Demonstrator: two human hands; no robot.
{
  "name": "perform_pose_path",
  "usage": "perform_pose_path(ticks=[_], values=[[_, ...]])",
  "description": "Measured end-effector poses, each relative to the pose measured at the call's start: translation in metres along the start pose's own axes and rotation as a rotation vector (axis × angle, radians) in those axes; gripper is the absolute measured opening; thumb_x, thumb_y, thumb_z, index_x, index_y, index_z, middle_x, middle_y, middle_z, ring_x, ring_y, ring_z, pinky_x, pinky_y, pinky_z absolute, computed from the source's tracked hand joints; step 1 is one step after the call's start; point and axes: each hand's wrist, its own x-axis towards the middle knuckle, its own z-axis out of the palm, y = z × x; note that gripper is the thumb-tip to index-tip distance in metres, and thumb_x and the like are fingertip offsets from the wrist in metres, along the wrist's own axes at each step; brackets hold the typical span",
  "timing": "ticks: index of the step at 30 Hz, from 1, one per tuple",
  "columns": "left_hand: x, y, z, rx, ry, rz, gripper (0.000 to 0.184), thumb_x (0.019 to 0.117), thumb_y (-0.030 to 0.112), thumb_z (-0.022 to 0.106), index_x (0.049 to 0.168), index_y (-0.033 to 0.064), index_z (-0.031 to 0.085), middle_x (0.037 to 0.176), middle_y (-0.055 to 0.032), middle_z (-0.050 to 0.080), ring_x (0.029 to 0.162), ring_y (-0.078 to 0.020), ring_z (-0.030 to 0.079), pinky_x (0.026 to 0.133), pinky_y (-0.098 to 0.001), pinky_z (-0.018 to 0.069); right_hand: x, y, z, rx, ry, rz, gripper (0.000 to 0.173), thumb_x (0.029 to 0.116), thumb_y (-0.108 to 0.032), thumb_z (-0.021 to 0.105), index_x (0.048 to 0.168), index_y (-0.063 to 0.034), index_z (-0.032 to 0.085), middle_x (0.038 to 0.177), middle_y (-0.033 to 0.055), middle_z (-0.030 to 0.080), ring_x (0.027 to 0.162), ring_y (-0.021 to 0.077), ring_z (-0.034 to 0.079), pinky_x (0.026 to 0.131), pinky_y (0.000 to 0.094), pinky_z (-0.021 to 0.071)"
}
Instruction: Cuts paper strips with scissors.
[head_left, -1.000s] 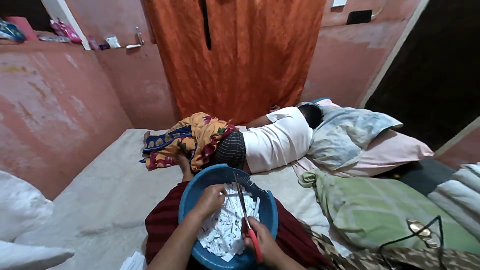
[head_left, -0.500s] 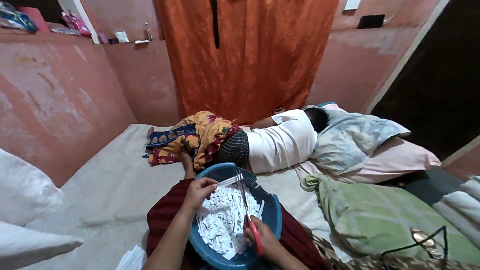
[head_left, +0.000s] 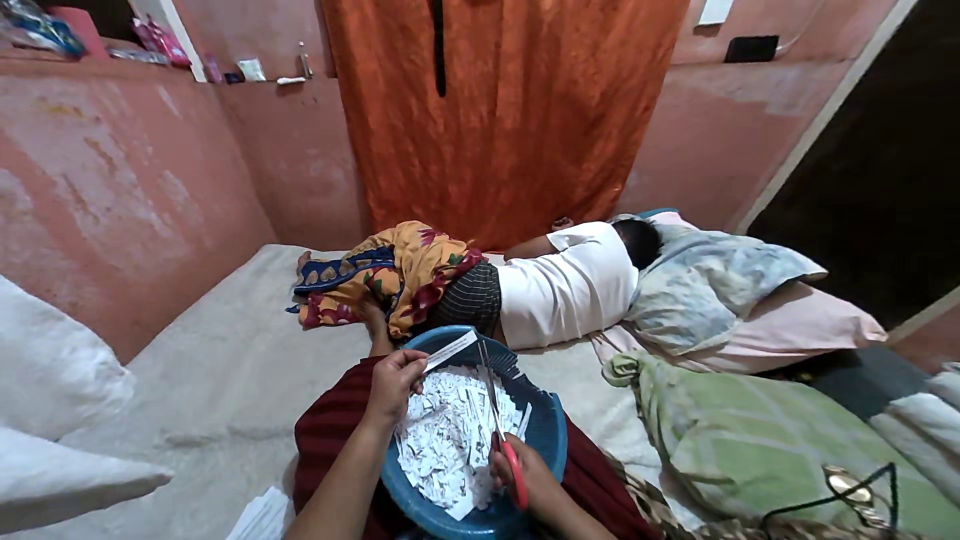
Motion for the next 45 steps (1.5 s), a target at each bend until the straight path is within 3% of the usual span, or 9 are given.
perform_pose_path(ticks=[8, 12, 16, 21, 28, 34, 41, 45], values=[[-0.002, 0.0056, -0.0023, 0.223, -0.251, -0.158, 0.007, 0.0936, -0.001, 0.061, 0.097, -0.0014, 0.067, 0.073, 0.0019, 0.062, 0.053, -0.0029, 0.053, 0.052, -0.0188, 0.0476, -0.0006, -0.0009, -0.0001, 0.025, 0.003, 0.004, 0.031, 0.099, -0.031, 0.057, 0.107, -0.0013, 0.058, 0.081, 0.0011, 0.06, 0.069, 0.0087, 0.06, 0.066, 0.0284, 0.0524], [-0.0028, 0.0066, -0.0014, 0.186, -0.214, -0.153, 0.008, 0.094, -0.003, 0.06, 0.095, -0.0003, 0.067, 0.07, 0.0026, 0.061, 0.052, -0.0023, 0.052, 0.051, -0.0179, 0.0465, -0.0011, -0.0006, -0.0014, 0.028, -0.022, -0.017, 0.027, 0.1049, -0.027, 0.048, 0.102, -0.0018, 0.058, 0.079, 0.0009, 0.06, 0.068, 0.0087, 0.061, 0.066, 0.0279, 0.0535], [-0.0009, 0.0045, -0.002, 0.124, -0.151, -0.119, 0.009, 0.0946, -0.002, 0.058, 0.095, -0.0002, 0.067, 0.069, 0.0024, 0.06, 0.051, -0.0033, 0.052, 0.05, -0.0183, 0.0469, -0.0006, -0.001, -0.0017, 0.019, -0.057, 0.003, 0.031, 0.0985, -0.032, 0.053, 0.107, -0.0027, 0.056, 0.079, -0.0012, 0.057, 0.068, 0.007, 0.059, 0.066, 0.0262, 0.0517], [-0.0016, 0.0033, -0.0012, 0.142, -0.181, -0.128, 0.008, 0.0938, -0.002, 0.06, 0.095, -0.0003, 0.067, 0.07, 0.0023, 0.061, 0.051, -0.0031, 0.052, 0.05, -0.0185, 0.0466, 0.0021, 0.0014, -0.002, -0.005, -0.08, 0.001, 0.034, 0.0964, -0.035, 0.055, 0.107, -0.0031, 0.056, 0.08, -0.0016, 0.057, 0.069, 0.0064, 0.059, 0.066, 0.0264, 0.052], [-0.0041, 0.0059, 0.0019, 0.172, -0.194, -0.146, 0.007, 0.094, -0.002, 0.06, 0.096, -0.0007, 0.067, 0.07, 0.0025, 0.061, 0.052, -0.0031, 0.052, 0.051, -0.0189, 0.0473, -0.0011, 0.0001, 0.0002, 0.021, -0.025, -0.018, 0.027, 0.1039, -0.027, 0.05, 0.102, -0.0014, 0.058, 0.077, 0.0011, 0.06, 0.066, 0.0096, 0.061, 0.066, 0.0292, 0.0545], [-0.0039, 0.0042, 0.0018, 0.165, -0.2, -0.128, 0.008, 0.0938, -0.001, 0.06, 0.096, -0.0005, 0.067, 0.071, 0.0023, 0.061, 0.052, -0.0032, 0.052, 0.051, -0.0193, 0.0474, 0.0024, 0.0012, -0.0008, -0.019, -0.076, 0.022, 0.034, 0.097, -0.034, 0.057, 0.107, -0.0016, 0.057, 0.079, 0.0001, 0.058, 0.068, 0.0086, 0.059, 0.066, 0.0289, 0.0522], [-0.0055, 0.006, 0.0049, 0.187, -0.224, -0.167, 0.006, 0.094, -0.003, 0.061, 0.096, -0.0017, 0.067, 0.072, 0.0012, 0.062, 0.052, -0.0032, 0.053, 0.051, -0.0186, 0.0474, 0.0007, -0.0001, 0.0001, -0.024, -0.041, 0.004, 0.03, 0.1024, -0.032, 0.053, 0.102, -0.0023, 0.059, 0.077, 0.0009, 0.059, 0.066, 0.0094, 0.061, 0.065, 0.0289, 0.0533], [-0.0052, 0.0068, 0.0046, 0.157, -0.198, -0.154, 0.007, 0.0941, -0.003, 0.06, 0.095, -0.0009, 0.067, 0.07, 0.0016, 0.061, 0.052, -0.0032, 0.053, 0.05, -0.0183, 0.0471, 0.0013, 0.0007, -0.001, -0.025, -0.065, 0.005, 0.033, 0.0973, -0.035, 0.057, 0.104, -0.0031, 0.057, 0.078, 0.0001, 0.059, 0.067, 0.0085, 0.059, 0.066, 0.0283, 0.0522]])
